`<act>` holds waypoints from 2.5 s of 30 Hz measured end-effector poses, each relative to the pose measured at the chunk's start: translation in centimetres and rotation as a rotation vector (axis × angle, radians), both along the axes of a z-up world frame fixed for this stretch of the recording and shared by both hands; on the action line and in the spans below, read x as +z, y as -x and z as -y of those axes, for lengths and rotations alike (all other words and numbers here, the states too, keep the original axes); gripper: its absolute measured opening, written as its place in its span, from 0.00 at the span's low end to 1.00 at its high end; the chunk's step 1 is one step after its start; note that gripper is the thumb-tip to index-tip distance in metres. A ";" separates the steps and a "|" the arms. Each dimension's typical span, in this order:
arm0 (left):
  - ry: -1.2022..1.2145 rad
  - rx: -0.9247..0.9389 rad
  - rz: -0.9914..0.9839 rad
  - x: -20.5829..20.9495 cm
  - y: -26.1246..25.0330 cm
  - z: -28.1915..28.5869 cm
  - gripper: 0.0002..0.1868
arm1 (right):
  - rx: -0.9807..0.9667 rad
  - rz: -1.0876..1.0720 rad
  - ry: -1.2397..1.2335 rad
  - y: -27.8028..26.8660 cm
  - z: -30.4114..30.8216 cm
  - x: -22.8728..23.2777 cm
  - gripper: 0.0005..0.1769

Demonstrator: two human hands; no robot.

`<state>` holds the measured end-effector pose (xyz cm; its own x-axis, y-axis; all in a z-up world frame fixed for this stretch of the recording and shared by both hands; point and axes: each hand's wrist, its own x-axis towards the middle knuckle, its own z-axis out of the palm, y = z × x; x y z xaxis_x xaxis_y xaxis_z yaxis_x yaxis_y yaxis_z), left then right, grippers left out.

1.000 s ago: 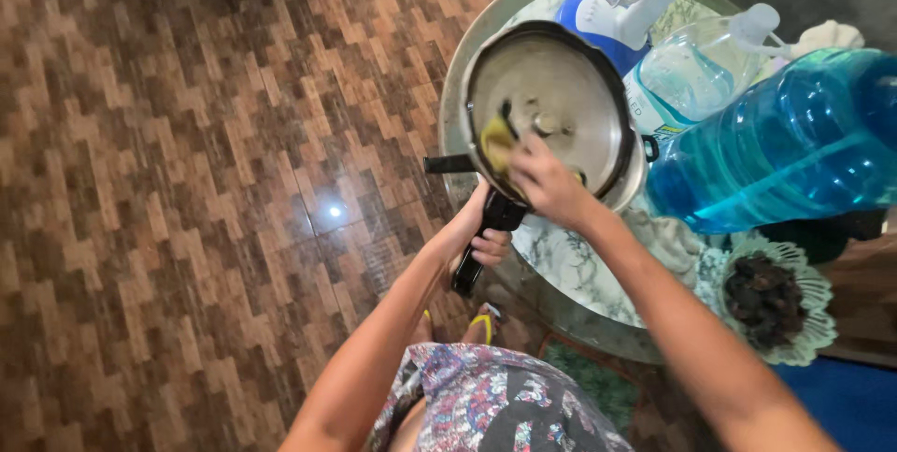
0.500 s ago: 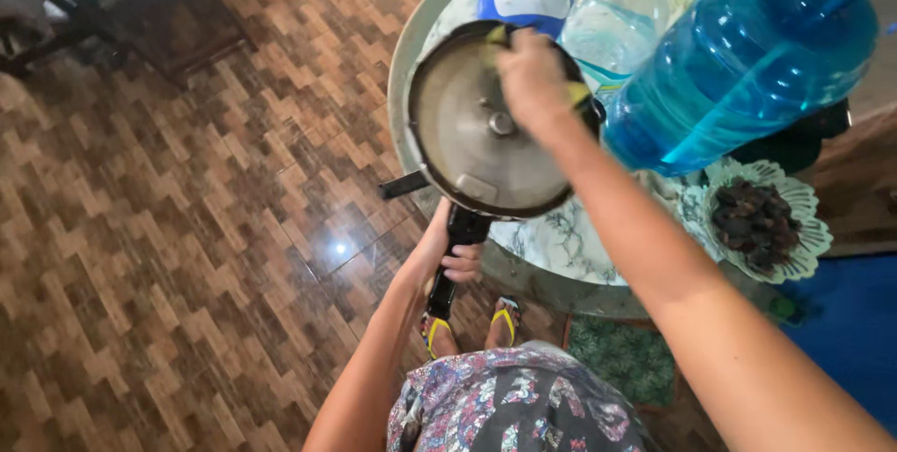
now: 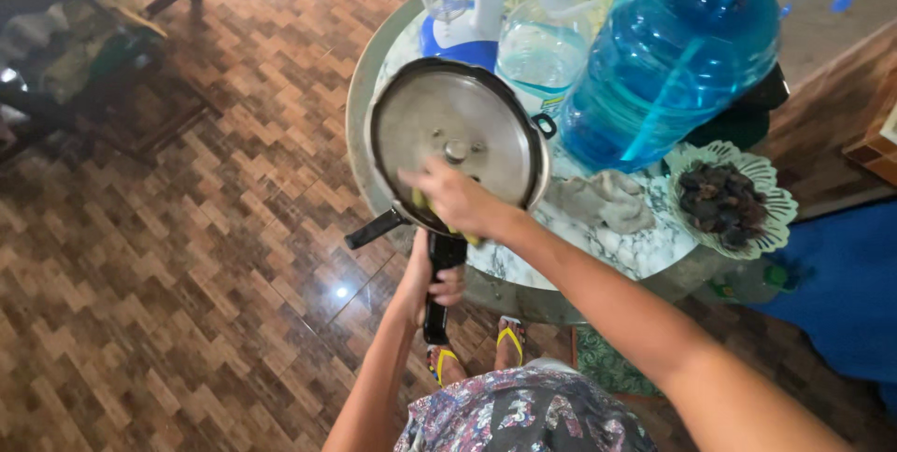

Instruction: The person wipes the lid and body of a pressure cooker with a gray cloth and a yellow cloth, wiping the interior and exterior surfaces, then carries the cooker to a wooden shelf and places it on the shelf.

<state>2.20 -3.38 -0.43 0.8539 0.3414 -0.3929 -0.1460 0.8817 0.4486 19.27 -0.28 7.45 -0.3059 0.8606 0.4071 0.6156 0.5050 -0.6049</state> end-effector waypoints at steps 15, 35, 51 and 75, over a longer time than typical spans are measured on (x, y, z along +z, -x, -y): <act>0.033 0.047 -0.218 2.0 2.2 0.8 0.41 | -0.277 0.138 -0.144 -10.3 -1.8 -4.5 0.12; -0.055 0.031 -0.235 1.7 2.1 -0.9 0.42 | -0.223 -0.100 0.035 -3.5 2.7 -6.0 0.14; -0.065 -0.123 -0.252 3.5 2.6 -0.3 0.41 | -0.817 -0.939 0.243 -18.3 5.5 -3.8 0.17; -0.541 -0.665 -0.614 -14.3 -15.8 1.6 0.56 | -1.301 -1.211 0.510 -27.4 29.4 -25.4 0.37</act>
<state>18.03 -4.93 -14.73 0.6395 0.1366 -0.7565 0.6789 0.3614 0.6391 46.66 -29.65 -17.94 0.7955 0.3800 -0.4719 -0.4150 -0.2258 -0.8814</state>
